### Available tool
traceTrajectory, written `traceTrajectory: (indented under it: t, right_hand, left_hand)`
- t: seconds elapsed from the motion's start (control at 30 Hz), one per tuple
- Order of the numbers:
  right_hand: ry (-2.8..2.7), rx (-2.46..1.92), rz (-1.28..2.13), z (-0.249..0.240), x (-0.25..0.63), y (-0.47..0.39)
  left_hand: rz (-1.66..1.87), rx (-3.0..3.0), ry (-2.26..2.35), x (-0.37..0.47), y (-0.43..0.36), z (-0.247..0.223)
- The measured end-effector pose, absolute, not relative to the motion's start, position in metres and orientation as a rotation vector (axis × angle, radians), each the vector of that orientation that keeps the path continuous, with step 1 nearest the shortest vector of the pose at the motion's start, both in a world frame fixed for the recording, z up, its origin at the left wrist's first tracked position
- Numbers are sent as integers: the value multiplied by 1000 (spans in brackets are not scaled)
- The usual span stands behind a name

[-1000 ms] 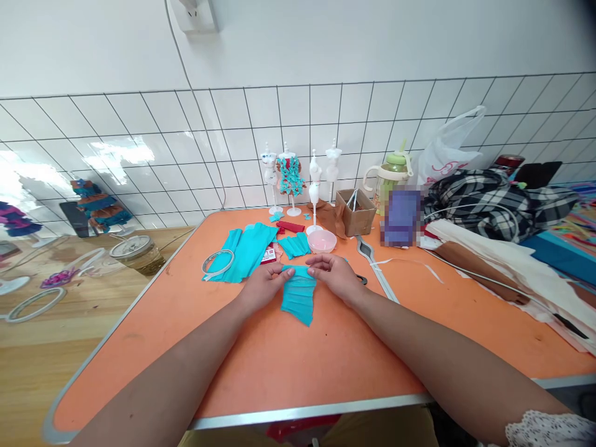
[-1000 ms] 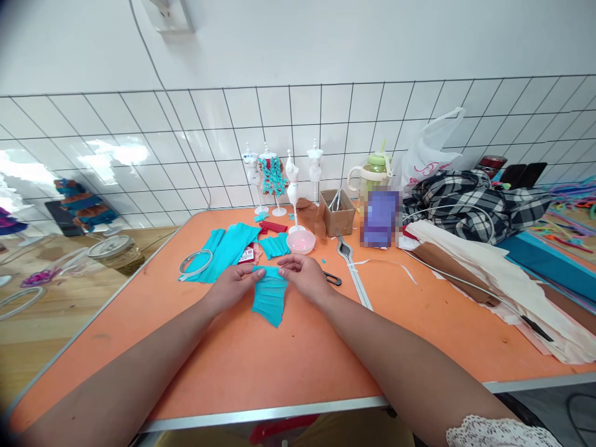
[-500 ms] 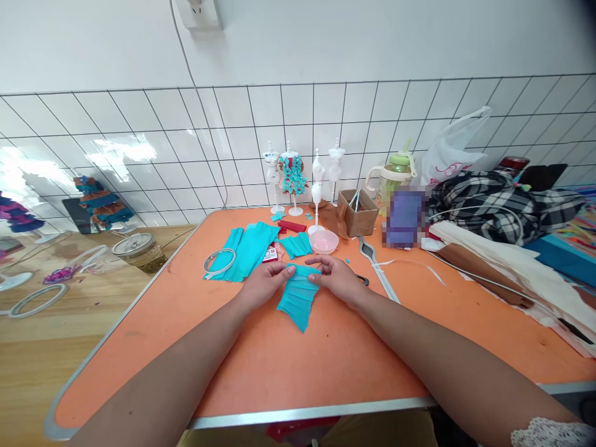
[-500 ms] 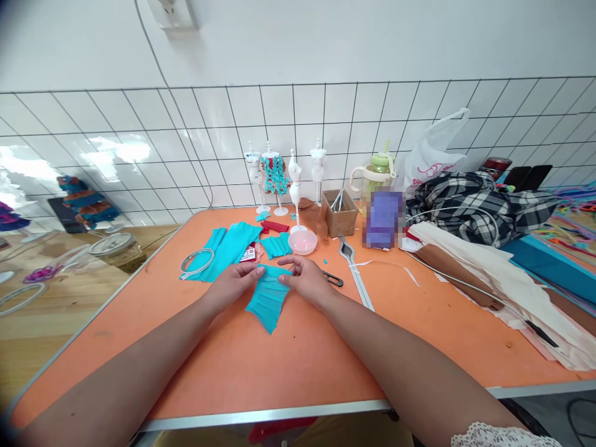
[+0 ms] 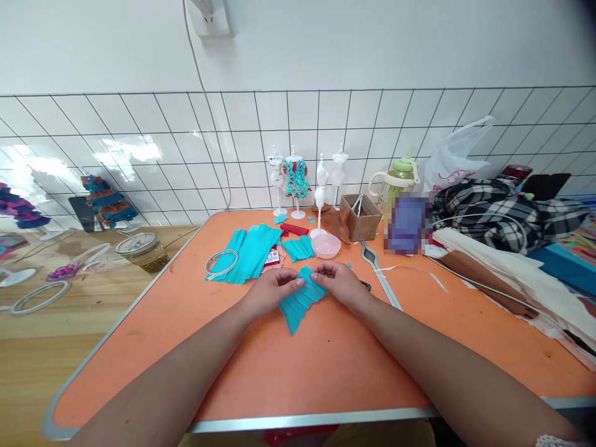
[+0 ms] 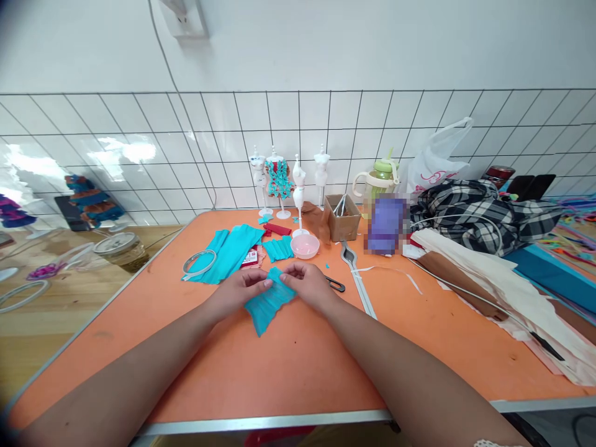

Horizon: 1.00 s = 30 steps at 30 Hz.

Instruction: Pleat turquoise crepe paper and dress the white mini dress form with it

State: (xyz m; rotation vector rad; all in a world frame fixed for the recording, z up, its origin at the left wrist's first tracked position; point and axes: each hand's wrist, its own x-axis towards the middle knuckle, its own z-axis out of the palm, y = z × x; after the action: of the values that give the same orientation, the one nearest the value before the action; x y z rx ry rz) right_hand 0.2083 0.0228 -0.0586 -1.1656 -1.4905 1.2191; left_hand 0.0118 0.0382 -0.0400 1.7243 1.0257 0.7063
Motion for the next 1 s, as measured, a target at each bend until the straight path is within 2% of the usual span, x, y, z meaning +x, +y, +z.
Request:
traceTrajectory:
  t: [0.1, 0.27, 0.4, 0.7, 1.0]
  right_hand:
    - [-1471, -1083, 1299, -58, 210, 24]
    - [-1589, -1085, 1123, -57, 208, 22]
    - [-1597, -1157, 1141, -58, 207, 22]
    - [-1265, -1057, 1281, -53, 218, 29]
    - [-1399, -1049, 1328, -56, 223, 31]
  left_hand:
    - [768, 1778, 1065, 11, 38, -40]
    - [726, 2034, 1112, 14, 32, -36]
    - [707, 2036, 1119, 13, 31, -35]
    - [636, 1606, 1067, 0, 48, -39]
    - [784, 1470, 1049, 3, 44, -34]
